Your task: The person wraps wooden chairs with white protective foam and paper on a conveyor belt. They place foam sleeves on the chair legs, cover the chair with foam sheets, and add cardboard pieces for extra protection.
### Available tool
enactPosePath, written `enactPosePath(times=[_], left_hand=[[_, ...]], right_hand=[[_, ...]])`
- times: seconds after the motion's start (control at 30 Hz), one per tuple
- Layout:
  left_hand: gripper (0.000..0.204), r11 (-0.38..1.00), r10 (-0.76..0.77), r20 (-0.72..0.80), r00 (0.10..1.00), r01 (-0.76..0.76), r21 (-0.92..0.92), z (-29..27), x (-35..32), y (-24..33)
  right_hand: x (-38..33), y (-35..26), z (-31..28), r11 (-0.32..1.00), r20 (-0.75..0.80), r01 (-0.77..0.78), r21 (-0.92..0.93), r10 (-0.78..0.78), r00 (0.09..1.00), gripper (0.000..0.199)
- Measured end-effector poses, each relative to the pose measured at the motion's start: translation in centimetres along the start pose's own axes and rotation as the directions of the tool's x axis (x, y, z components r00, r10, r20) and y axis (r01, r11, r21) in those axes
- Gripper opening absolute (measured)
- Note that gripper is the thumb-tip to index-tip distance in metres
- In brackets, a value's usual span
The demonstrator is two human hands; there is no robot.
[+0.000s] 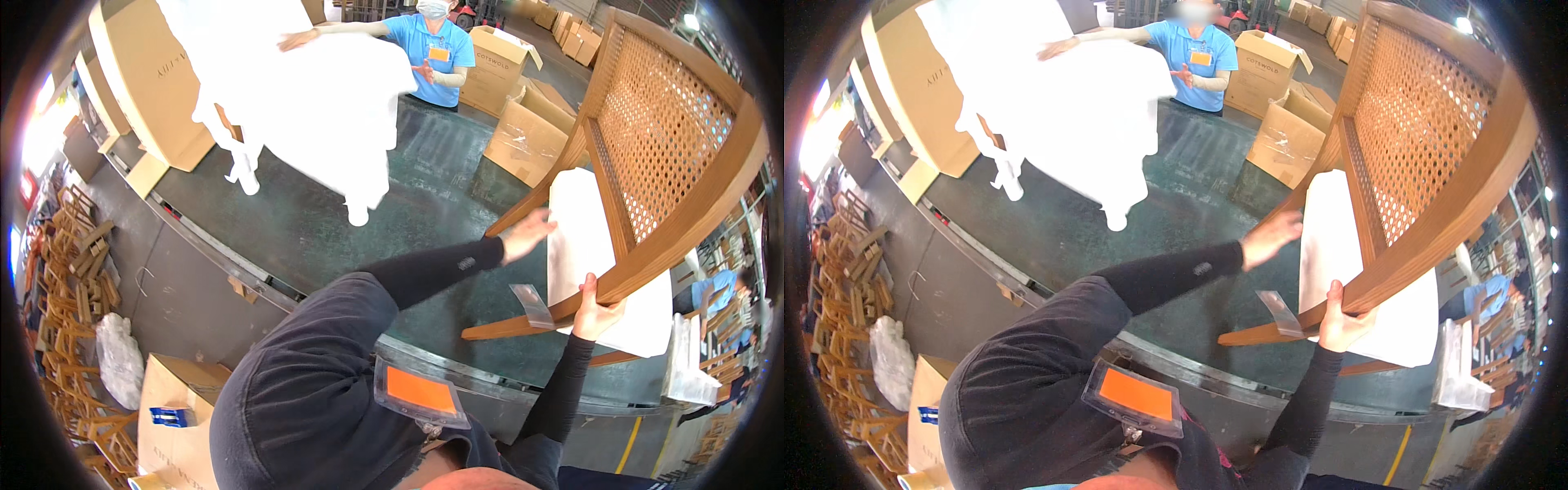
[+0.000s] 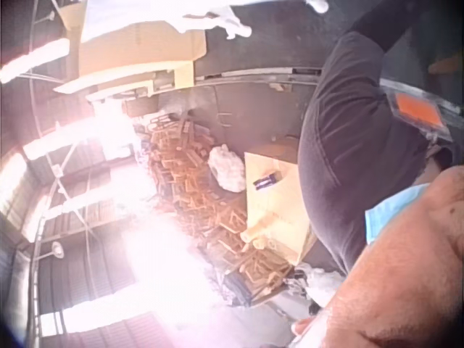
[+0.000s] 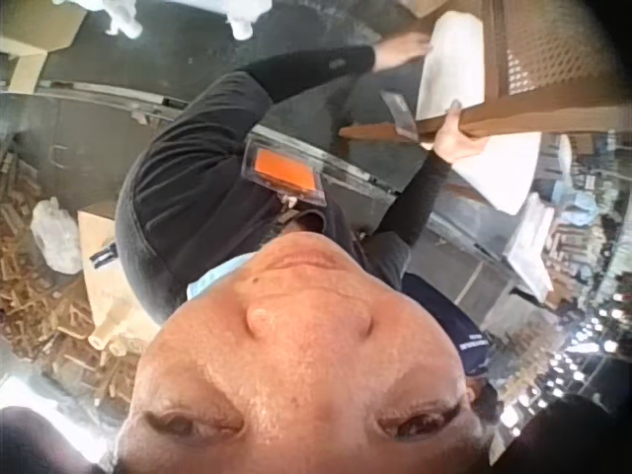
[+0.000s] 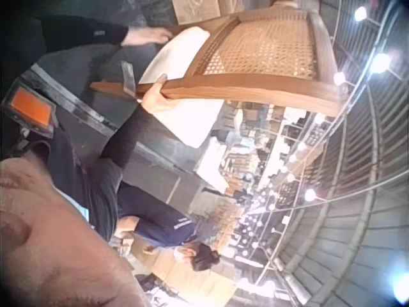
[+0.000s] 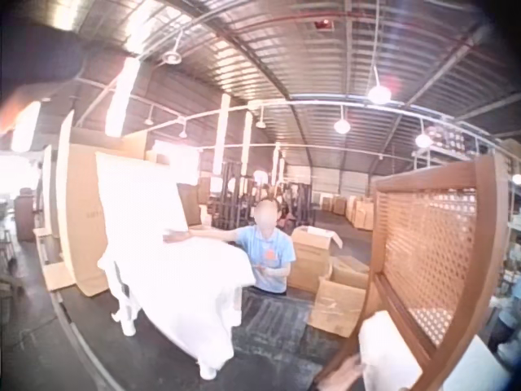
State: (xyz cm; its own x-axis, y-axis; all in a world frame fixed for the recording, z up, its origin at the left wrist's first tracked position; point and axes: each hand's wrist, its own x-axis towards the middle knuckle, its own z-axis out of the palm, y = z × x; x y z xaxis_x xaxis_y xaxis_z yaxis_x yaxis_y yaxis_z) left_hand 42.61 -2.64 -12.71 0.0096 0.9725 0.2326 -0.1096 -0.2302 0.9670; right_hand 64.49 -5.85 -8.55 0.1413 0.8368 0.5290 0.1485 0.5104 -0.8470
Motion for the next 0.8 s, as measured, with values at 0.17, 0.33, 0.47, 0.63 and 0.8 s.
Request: enactPosePath(times=[0.17,0.33,0.47,0.63,0.8], left_hand=[[0.076,0.993,-0.068,0.138,0.988,0.053,0.11,8.8,-0.7,-4.4],[0.072,0.956,0.16,-0.083,0.984,-0.175,-0.234,4.7,0.1,-6.1],[0.069,0.981,0.005,-0.018,1.0,-0.002,0.194,0.7,-9.4,-6.2],[0.063,0.696,-0.438,-0.213,0.873,0.479,0.535,-15.1,-31.3,-9.1],[0.025,0.298,-0.419,-0.66,0.624,0.781,0.548,-23.6,-59.4,-9.8]], right_hand=[[0.9,3.7,0.2,0.974,-0.106,0.135,-0.183,-0.156,0.982,0.056],[6.8,1.5,12.3,0.925,-0.027,0.351,-0.146,-0.359,0.933,0.049],[10.6,6.2,11.3,0.892,-0.09,0.311,-0.329,-0.357,0.93,0.04],[9.6,5.2,14.7,0.898,-0.051,0.312,-0.309,-0.343,0.938,0.059],[7.2,2.2,13.0,0.885,-0.073,0.196,-0.423,-0.249,0.966,0.076]])
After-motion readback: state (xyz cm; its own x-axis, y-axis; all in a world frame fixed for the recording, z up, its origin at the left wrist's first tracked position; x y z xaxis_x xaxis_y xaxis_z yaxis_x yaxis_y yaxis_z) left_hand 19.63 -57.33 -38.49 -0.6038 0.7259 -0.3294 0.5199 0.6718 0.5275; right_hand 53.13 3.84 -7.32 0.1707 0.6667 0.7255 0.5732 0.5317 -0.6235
